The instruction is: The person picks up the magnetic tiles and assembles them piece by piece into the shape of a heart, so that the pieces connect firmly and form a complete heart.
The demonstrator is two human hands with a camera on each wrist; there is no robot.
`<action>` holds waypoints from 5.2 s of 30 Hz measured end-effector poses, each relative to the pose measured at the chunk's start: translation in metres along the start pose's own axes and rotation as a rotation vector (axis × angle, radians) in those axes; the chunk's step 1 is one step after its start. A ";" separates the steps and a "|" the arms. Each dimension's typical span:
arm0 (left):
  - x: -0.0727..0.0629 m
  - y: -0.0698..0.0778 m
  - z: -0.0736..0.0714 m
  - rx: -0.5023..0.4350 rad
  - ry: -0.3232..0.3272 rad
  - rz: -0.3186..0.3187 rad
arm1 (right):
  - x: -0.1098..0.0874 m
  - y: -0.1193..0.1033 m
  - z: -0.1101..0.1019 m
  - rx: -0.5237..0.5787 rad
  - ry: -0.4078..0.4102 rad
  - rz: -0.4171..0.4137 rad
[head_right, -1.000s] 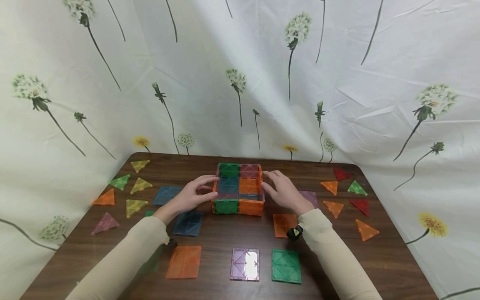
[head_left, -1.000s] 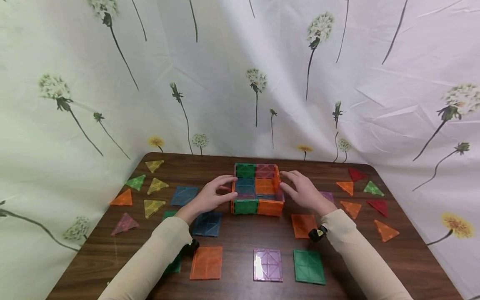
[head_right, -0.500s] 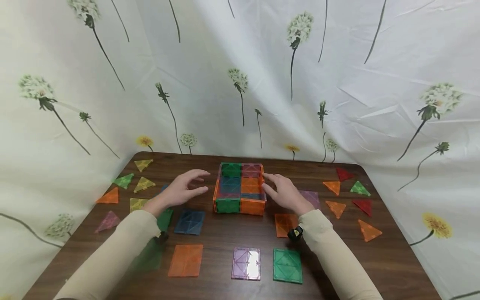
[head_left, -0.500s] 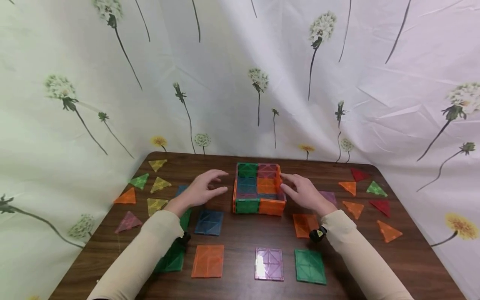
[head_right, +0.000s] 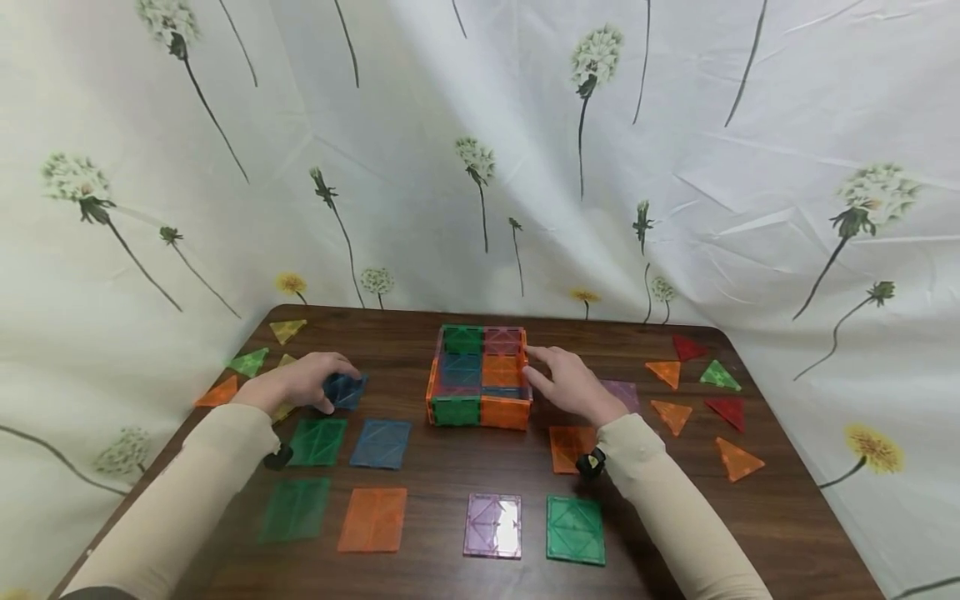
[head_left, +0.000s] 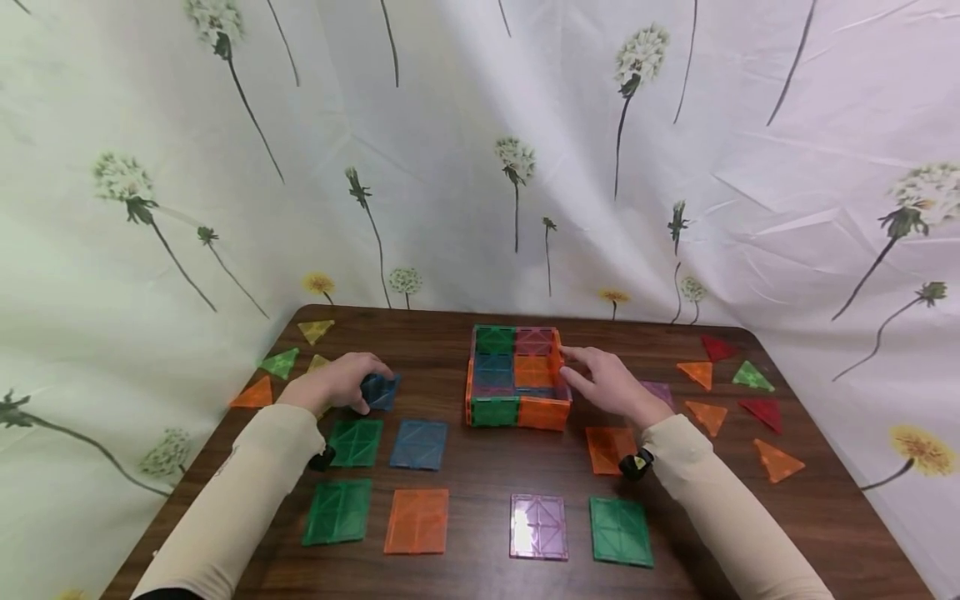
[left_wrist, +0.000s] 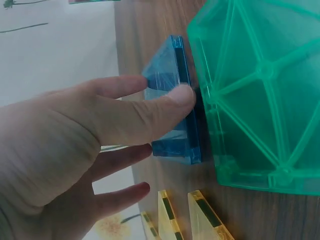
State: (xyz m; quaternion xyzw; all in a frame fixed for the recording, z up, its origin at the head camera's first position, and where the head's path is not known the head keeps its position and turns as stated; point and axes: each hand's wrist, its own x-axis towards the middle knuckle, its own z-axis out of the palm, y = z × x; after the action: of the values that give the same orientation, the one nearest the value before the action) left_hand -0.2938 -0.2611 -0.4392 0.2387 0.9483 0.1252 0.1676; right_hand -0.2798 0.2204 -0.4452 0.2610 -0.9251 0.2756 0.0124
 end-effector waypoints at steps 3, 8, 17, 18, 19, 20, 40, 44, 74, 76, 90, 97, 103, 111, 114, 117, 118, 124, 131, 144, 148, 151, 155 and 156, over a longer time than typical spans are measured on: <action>0.002 -0.002 0.000 0.011 0.008 0.000 | 0.001 0.000 0.000 0.003 -0.010 0.004; 0.006 -0.003 -0.001 0.034 0.013 0.021 | 0.002 0.001 -0.001 0.012 -0.022 0.020; 0.027 0.026 -0.018 -0.012 0.195 0.116 | 0.001 0.002 -0.001 0.004 -0.009 0.001; 0.030 0.032 -0.021 -0.021 0.227 0.142 | 0.001 0.002 -0.001 0.005 -0.011 -0.001; 0.034 0.039 -0.023 -0.034 0.254 0.163 | 0.001 0.002 -0.001 0.006 -0.014 0.000; 0.037 0.046 -0.025 -0.050 0.278 0.185 | 0.001 0.001 -0.001 0.008 -0.017 0.003; 0.106 0.127 -0.019 0.006 0.201 0.310 | 0.000 0.000 0.000 0.015 -0.021 0.005; 0.108 0.125 -0.017 0.004 0.199 0.292 | 0.000 0.000 0.001 0.014 -0.025 0.007; 0.100 0.089 0.029 -0.698 0.372 0.154 | 0.000 0.003 -0.002 -0.006 -0.029 0.042; 0.100 0.090 0.031 -0.737 0.365 0.151 | -0.002 0.008 -0.005 -0.024 -0.021 0.047; 0.106 0.086 0.041 -0.853 0.364 0.186 | -0.049 0.075 -0.053 -0.258 -0.205 0.187; 0.106 0.084 0.042 -0.845 0.393 0.193 | -0.057 0.086 -0.054 -0.255 -0.259 0.182; 0.106 0.084 0.043 -0.849 0.387 0.207 | -0.055 0.090 -0.055 -0.279 -0.280 0.153; 0.107 0.085 0.045 -0.896 0.377 0.211 | -0.050 0.084 -0.060 -0.297 -0.217 0.133; 0.107 0.085 0.045 -0.914 0.370 0.202 | -0.044 0.077 -0.062 -0.289 -0.139 0.098; 0.107 0.085 0.046 -0.924 0.362 0.199 | -0.035 0.068 -0.064 -0.273 -0.053 0.072; 0.107 0.085 0.045 -0.926 0.358 0.197 | -0.031 0.065 -0.064 -0.255 -0.029 0.067; 0.102 0.090 0.040 -0.935 0.329 0.180 | -0.010 0.046 -0.065 -0.150 0.046 0.012; 0.083 0.103 0.028 -0.935 0.333 0.188 | 0.009 0.020 -0.060 -0.087 0.045 -0.055; 0.099 0.091 0.043 -0.928 0.368 0.180 | 0.045 -0.013 -0.035 -0.139 -0.066 -0.105; 0.106 0.086 0.050 -0.933 0.370 0.174 | 0.052 -0.020 -0.030 -0.167 -0.096 -0.119; 0.104 0.088 0.049 -0.955 0.354 0.167 | 0.057 -0.025 -0.025 -0.197 -0.117 -0.126; 0.100 0.093 0.044 -0.975 0.334 0.156 | 0.061 -0.029 -0.021 -0.242 -0.146 -0.114; 0.099 0.094 0.043 -0.977 0.332 0.153 | 0.063 -0.029 -0.020 -0.250 -0.155 -0.111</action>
State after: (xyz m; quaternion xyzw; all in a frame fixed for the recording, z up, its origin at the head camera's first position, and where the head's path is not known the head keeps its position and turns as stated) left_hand -0.3213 -0.1252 -0.4743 0.1782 0.7728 0.6013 0.0973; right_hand -0.3219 0.1800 -0.4029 0.3286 -0.9345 0.1364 -0.0113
